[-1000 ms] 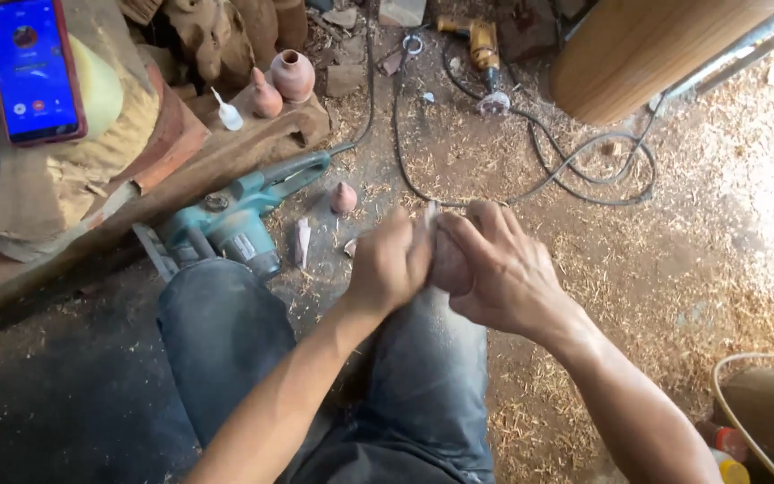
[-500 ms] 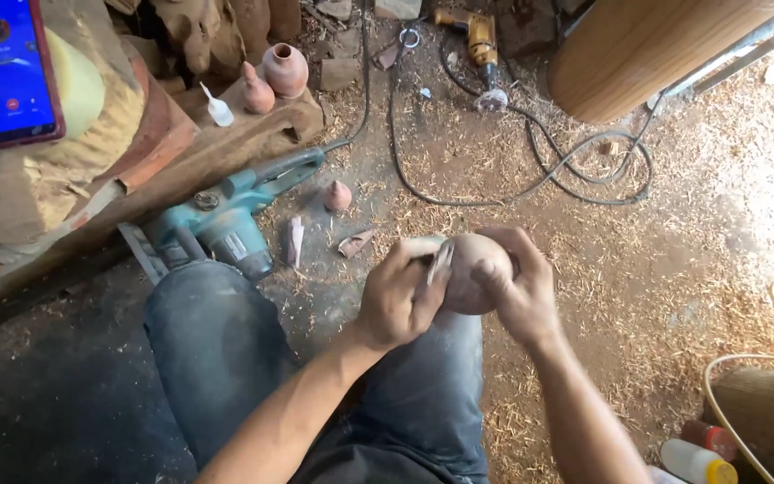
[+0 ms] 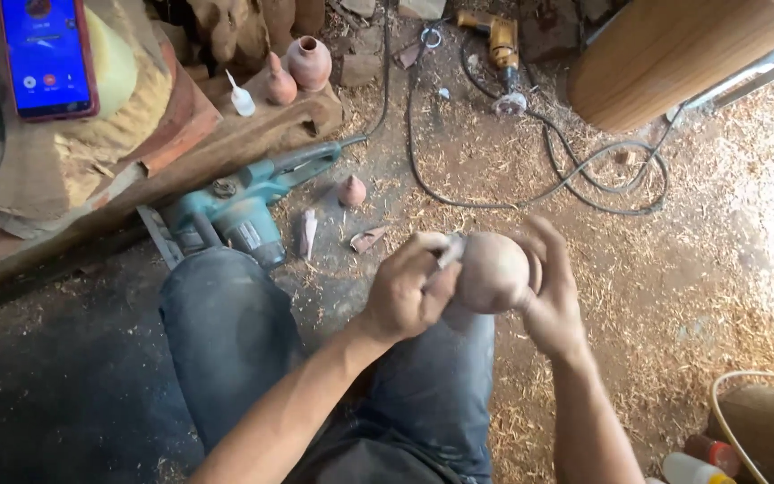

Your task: Sanding a small hand-carved wooden object with sandpaper to smooth the surface.

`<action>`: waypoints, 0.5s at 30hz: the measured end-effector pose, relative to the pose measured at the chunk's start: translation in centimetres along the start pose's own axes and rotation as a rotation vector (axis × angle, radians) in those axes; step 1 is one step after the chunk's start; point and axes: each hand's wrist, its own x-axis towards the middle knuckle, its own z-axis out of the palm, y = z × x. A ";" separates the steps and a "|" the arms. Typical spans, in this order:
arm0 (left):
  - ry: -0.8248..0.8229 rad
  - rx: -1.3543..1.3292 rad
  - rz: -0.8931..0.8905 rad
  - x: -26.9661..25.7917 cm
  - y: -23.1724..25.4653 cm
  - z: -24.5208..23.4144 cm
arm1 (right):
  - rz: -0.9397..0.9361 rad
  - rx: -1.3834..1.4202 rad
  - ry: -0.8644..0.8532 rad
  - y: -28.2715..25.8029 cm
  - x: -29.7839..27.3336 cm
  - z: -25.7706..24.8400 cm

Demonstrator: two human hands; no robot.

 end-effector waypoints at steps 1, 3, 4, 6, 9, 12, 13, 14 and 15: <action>0.013 0.017 0.132 -0.1 0.2 0.3 | 0.273 0.087 -0.069 -0.1 -0.1 -1.0; -0.010 0.078 0.051 -0.8 -1.1 0.7 | 0.231 -0.015 -0.048 0.6 -0.6 -0.9; -0.027 0.150 -0.035 -1.2 -1.6 1.0 | 0.189 -0.111 -0.041 0.9 -0.9 -1.0; -0.057 0.074 -0.268 0.0 -2.9 0.7 | 0.127 -0.065 0.010 2.5 -2.1 -0.8; -0.004 -0.003 -0.534 0.8 -6.0 0.2 | 0.058 0.031 0.086 3.1 -3.2 -0.3; 0.030 -0.105 -0.456 1.8 -1.0 -1.1 | 0.076 0.168 0.154 2.8 -3.4 0.3; 0.005 -0.207 -0.348 2.1 2.2 -1.6 | 0.092 0.250 0.173 2.7 -3.5 0.4; 0.004 -0.209 -0.345 1.3 2.2 -1.1 | 0.089 0.249 0.175 2.9 -3.5 0.5; -0.043 -0.139 -0.256 0.6 2.3 -0.7 | 0.061 0.222 0.182 3.1 -3.5 0.5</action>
